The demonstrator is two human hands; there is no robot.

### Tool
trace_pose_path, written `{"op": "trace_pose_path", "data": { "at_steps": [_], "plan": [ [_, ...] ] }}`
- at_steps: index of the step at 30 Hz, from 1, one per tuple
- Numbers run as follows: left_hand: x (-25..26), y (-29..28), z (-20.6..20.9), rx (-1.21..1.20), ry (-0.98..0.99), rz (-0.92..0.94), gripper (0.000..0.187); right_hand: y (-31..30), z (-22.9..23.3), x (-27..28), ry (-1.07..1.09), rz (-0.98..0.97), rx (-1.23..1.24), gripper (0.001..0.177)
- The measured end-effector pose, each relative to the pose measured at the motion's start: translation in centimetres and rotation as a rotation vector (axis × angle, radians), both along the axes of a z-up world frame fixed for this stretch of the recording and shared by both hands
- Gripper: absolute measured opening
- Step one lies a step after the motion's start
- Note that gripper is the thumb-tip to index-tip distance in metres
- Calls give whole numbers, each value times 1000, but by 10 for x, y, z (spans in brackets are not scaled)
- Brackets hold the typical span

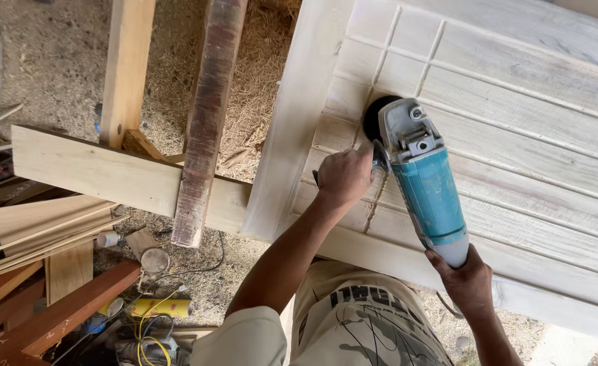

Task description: The person sands the surface of a wooden door using a power sander, moving the tool across the recessed panels and flat sections.

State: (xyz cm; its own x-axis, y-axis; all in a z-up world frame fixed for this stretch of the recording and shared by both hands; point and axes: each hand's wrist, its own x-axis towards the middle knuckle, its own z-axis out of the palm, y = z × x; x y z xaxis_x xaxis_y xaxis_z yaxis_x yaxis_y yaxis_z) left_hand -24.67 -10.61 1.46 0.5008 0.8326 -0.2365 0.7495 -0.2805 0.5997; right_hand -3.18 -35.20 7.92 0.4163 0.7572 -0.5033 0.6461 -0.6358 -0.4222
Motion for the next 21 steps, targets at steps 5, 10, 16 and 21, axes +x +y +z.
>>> {"op": "trace_pose_path", "data": {
  "at_steps": [5, 10, 16, 21],
  "plan": [
    [-23, 20, 23, -178, -16, -76, 40, 8, -2, -13, 24, -87, -139, 63],
    [-26, 20, 11, 65, -94, 124, 39, 25, -3, -24, 20, -43, -54, 64],
    [-7, 13, -9, 13, -70, 133, 46, 15, -3, -15, 21, -56, -66, 62],
    [5, 6, -2, 17, -64, 165, 48, 9, 0, -11, 34, -127, -110, 62]
  ]
}}
